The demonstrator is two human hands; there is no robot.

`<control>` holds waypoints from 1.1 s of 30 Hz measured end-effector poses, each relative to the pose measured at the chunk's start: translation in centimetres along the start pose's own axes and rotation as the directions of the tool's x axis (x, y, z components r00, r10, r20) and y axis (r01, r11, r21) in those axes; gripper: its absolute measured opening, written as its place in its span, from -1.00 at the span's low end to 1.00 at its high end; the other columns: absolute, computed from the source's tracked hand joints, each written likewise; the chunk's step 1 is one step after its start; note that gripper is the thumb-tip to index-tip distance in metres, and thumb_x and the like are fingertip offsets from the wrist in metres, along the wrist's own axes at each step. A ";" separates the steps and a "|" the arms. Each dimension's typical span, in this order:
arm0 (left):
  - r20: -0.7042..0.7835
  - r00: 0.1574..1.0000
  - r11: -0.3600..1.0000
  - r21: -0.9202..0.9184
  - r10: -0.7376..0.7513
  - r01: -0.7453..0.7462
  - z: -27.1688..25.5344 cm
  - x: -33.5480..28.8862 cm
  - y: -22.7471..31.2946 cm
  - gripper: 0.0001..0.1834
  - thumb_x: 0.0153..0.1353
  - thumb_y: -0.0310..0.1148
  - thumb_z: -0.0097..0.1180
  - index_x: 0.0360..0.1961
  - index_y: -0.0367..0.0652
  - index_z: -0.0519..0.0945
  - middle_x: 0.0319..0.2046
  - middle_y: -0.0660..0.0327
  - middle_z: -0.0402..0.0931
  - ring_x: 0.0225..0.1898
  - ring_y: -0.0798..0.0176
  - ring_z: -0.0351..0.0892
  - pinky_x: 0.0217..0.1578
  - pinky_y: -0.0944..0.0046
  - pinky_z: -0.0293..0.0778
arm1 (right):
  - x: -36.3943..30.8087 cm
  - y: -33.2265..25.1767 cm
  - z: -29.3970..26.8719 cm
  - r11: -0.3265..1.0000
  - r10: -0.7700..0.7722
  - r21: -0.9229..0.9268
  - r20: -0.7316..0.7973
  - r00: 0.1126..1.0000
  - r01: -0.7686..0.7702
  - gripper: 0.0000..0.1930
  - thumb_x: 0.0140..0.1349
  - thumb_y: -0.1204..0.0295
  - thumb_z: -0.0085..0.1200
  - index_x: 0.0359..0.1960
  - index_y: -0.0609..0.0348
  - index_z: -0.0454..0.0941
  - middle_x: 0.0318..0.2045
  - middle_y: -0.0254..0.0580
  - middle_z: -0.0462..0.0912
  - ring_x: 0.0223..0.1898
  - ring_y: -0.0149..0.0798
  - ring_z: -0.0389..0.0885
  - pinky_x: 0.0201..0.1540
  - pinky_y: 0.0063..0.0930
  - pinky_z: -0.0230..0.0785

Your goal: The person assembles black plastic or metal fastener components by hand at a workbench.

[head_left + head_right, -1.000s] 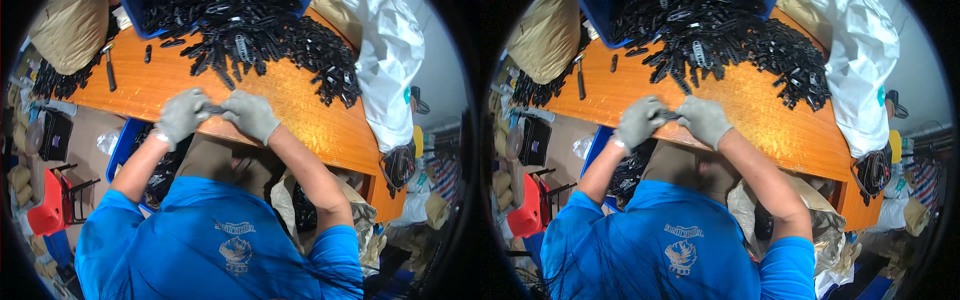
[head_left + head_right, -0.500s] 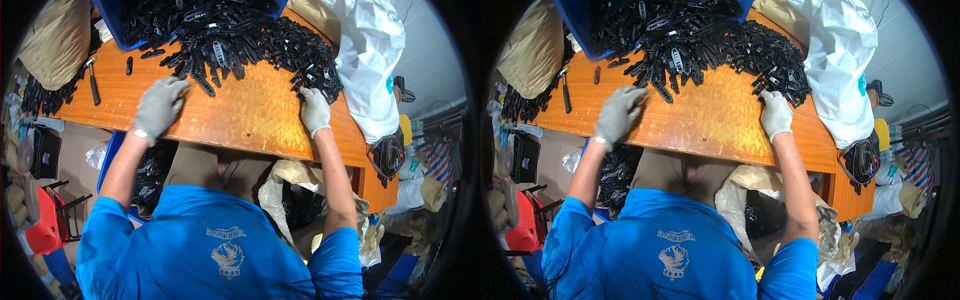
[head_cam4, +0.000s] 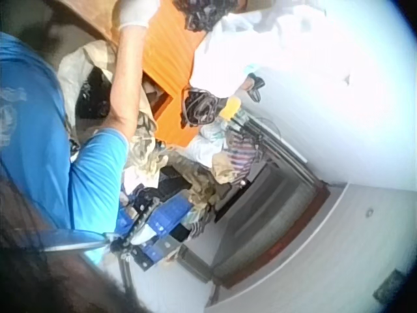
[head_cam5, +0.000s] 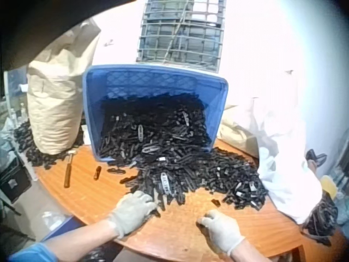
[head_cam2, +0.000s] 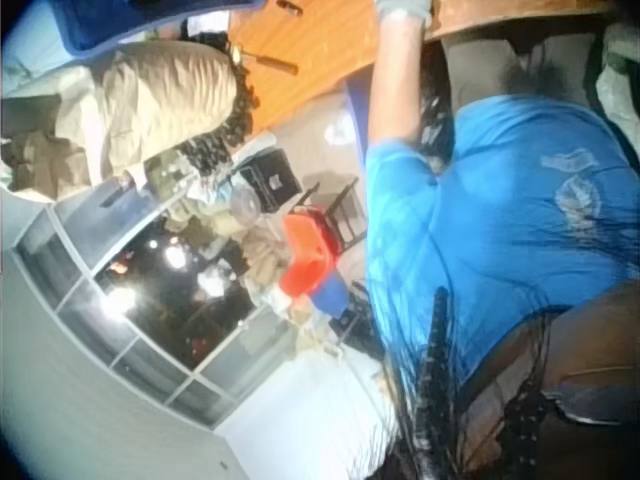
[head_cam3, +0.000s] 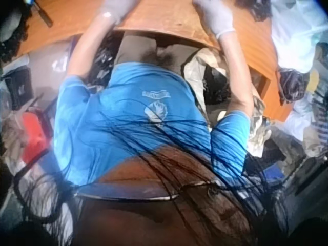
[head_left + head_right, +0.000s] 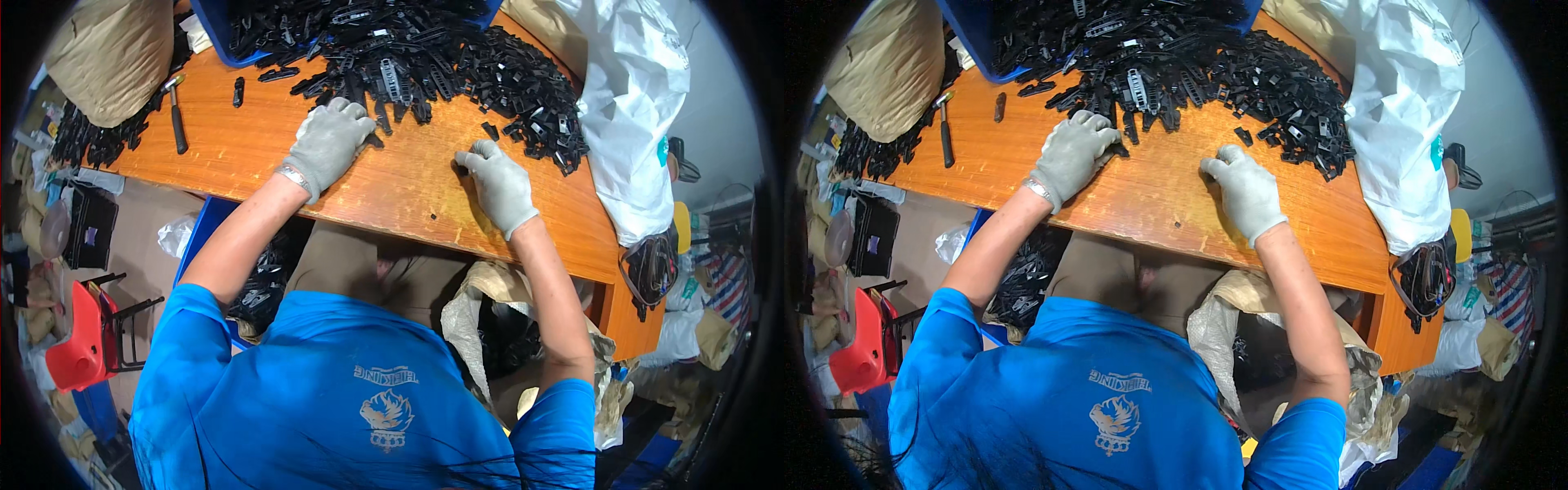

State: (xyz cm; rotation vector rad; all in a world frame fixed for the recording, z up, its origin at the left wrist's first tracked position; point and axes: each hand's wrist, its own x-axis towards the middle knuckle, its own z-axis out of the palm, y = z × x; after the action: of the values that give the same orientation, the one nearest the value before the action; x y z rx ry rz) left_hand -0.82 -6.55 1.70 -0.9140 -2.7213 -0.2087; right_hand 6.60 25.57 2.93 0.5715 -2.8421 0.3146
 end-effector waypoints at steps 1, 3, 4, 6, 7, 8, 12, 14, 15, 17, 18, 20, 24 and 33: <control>-0.011 1.000 1.000 0.004 0.017 -0.017 0.0 0.0 0.0 -0.74 0.32 -0.32 0.35 0.03 0.01 0.78 0.00 0.23 0.68 0.16 0.02 0.60 0.10 -0.02 0.60 | 0.2 0.1 0.2 0.998 -0.066 -0.025 -0.013 0.998 0.065 -0.75 0.33 0.44 0.23 0.02 -0.09 0.76 -0.04 -0.10 0.68 -0.03 0.08 0.76 -0.05 -0.03 0.65; -0.053 0.997 0.998 0.016 0.063 -0.062 0.1 0.1 -0.1 -0.76 0.30 -0.30 0.38 -0.01 0.02 0.79 -0.09 0.24 0.71 0.08 0.02 0.65 0.05 0.01 0.63 | 0.7 0.7 0.2 0.993 -0.088 -0.071 0.056 0.995 0.092 -0.75 0.35 0.43 0.21 0.02 -0.09 0.75 -0.04 -0.09 0.67 -0.02 0.08 0.76 -0.03 -0.03 0.66; -0.052 0.997 0.998 0.023 0.056 -0.054 0.0 0.2 -0.1 -0.76 0.30 -0.30 0.38 -0.01 0.02 0.79 -0.09 0.24 0.71 0.08 0.02 0.65 0.05 0.01 0.63 | 1.0 0.9 0.2 0.986 -0.098 -0.122 0.127 0.987 0.114 -0.75 0.36 0.43 0.18 0.03 -0.08 0.75 -0.03 -0.09 0.67 -0.01 0.08 0.75 -0.02 -0.04 0.66; 0.039 0.998 0.997 0.054 0.052 -0.054 -0.1 0.2 -0.1 -0.77 0.31 -0.26 0.37 -0.03 0.04 0.80 -0.11 0.24 0.72 0.05 0.03 0.67 0.04 -0.01 0.63 | 1.5 0.7 0.1 0.981 -0.107 -0.143 0.160 0.981 0.131 -0.75 0.38 0.43 0.14 0.04 -0.07 0.75 -0.03 -0.09 0.67 0.00 0.07 0.75 0.01 -0.05 0.66; 0.029 0.997 0.996 0.054 0.067 -0.069 0.4 0.1 -0.6 -0.73 0.36 -0.22 0.35 0.05 0.07 0.77 -0.11 0.23 0.74 0.03 0.02 0.70 0.02 -0.03 0.62 | 1.7 0.8 0.2 0.983 -0.110 -0.127 0.168 0.980 0.132 -0.76 0.36 0.45 0.18 0.02 -0.05 0.74 -0.02 -0.11 0.67 0.00 0.07 0.75 0.00 -0.05 0.66; 0.029 0.998 0.996 0.056 0.062 -0.064 -0.2 0.0 -0.2 -0.73 0.36 -0.22 0.35 0.05 0.07 0.77 -0.11 0.23 0.74 0.03 0.02 0.70 0.02 -0.03 0.62 | 2.0 0.8 0.2 0.985 -0.108 -0.114 0.176 0.978 0.129 -0.77 0.34 0.48 0.21 0.00 -0.03 0.74 -0.01 -0.12 0.67 -0.01 0.07 0.75 -0.01 -0.06 0.66; 0.183 0.983 0.995 -0.090 -0.022 0.039 -1.2 -0.2 0.8 -0.59 0.43 -0.22 0.31 0.27 0.05 0.65 0.01 0.10 0.75 0.04 -0.04 0.72 0.07 -0.08 0.61 | 1.5 -1.0 1.3 0.979 -0.059 0.196 -0.016 0.998 0.061 -0.77 0.27 0.55 0.29 -0.05 0.09 0.72 -0.09 -0.10 0.69 -0.08 0.03 0.77 -0.04 -0.13 0.65; 0.050 0.999 0.892 -0.450 -0.014 0.035 0.6 -1.3 1.0 -0.56 0.44 -0.27 0.29 0.31 -0.04 0.63 0.08 -0.01 0.72 0.05 -0.12 0.72 0.16 -0.13 0.60 | 1.3 -3.1 2.6 0.838 0.169 0.537 -0.082 0.982 -0.100 -0.77 0.21 0.59 0.31 -0.08 0.20 0.69 -0.18 -0.06 0.71 -0.17 -0.04 0.77 -0.08 -0.22 0.64; -0.040 0.999 0.878 -0.478 -0.021 -0.001 0.9 -1.6 1.4 -0.53 0.44 -0.38 0.26 0.35 -0.14 0.58 0.05 0.05 0.71 0.02 0.06 0.76 0.14 0.01 0.65 | 1.2 -4.6 2.7 0.803 0.187 0.588 -0.096 0.978 -0.096 -0.79 0.22 0.58 0.26 -0.10 0.25 0.68 -0.25 -0.01 0.71 -0.24 -0.10 0.76 -0.11 -0.27 0.63; 0.111 0.988 0.618 -0.771 -0.110 0.155 0.2 -1.6 1.9 -0.51 0.42 -0.44 0.25 0.36 -0.17 0.57 0.02 0.13 0.68 -0.02 0.21 0.73 0.09 0.12 0.65 | 0.7 -5.9 3.7 0.783 0.200 0.608 -0.053 0.978 -0.127 -0.79 0.23 0.56 0.27 -0.10 0.23 0.69 -0.21 -0.02 0.73 -0.19 -0.07 0.78 -0.09 -0.25 0.63; 0.278 0.952 0.252 -0.919 -0.129 0.303 -0.3 -1.5 2.3 -0.50 0.41 -0.51 0.24 0.36 -0.19 0.56 -0.02 0.22 0.65 -0.06 0.37 0.69 0.04 0.24 0.66 | 0.5 -6.5 3.6 0.778 0.215 0.607 -0.020 0.976 -0.159 -0.79 0.23 0.53 0.28 -0.10 0.21 0.70 -0.19 -0.02 0.74 -0.15 -0.03 0.78 -0.06 -0.23 0.63; 0.262 0.955 0.100 -0.955 -0.142 0.277 0.1 -1.7 2.8 -0.50 0.37 -0.53 0.27 0.33 -0.21 0.57 -0.08 0.29 0.60 -0.11 0.45 0.61 -0.02 0.32 0.62 | 0.2 -6.5 3.2 0.857 0.182 0.491 -0.005 0.983 -0.156 -0.79 0.24 0.49 0.31 -0.09 0.19 0.70 -0.16 -0.01 0.74 -0.10 0.01 0.77 -0.03 -0.19 0.63; 0.262 0.941 0.075 -0.956 -0.213 0.283 1.1 -2.7 2.3 -0.56 0.28 -0.52 0.37 0.17 -0.23 0.58 -0.21 0.37 0.54 -0.22 0.51 0.50 -0.15 0.40 0.54 | -0.2 -5.7 2.8 0.936 0.204 0.281 0.060 0.977 -0.213 -0.79 0.27 0.39 0.36 -0.09 0.13 0.73 -0.12 -0.01 0.74 -0.02 0.10 0.74 0.03 -0.09 0.61; -0.057 0.988 0.908 -0.403 -0.147 0.112 0.7 -4.3 1.1 -0.75 0.14 -0.30 0.54 -0.20 -0.07 0.74 -0.18 0.15 0.67 -0.07 -0.03 0.62 0.00 0.00 0.56 | 1.0 -6.5 2.2 0.966 0.107 0.226 0.102 0.989 -0.128 -0.84 0.30 0.37 0.37 -0.10 0.00 0.80 -0.13 -0.06 0.73 -0.04 0.07 0.75 0.02 -0.06 0.63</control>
State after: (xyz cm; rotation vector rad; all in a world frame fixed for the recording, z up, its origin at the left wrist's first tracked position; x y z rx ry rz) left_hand 2.96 -7.98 -0.18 -0.7950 -2.7062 -0.8379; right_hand 7.98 18.79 2.14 0.4697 -2.9530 0.6658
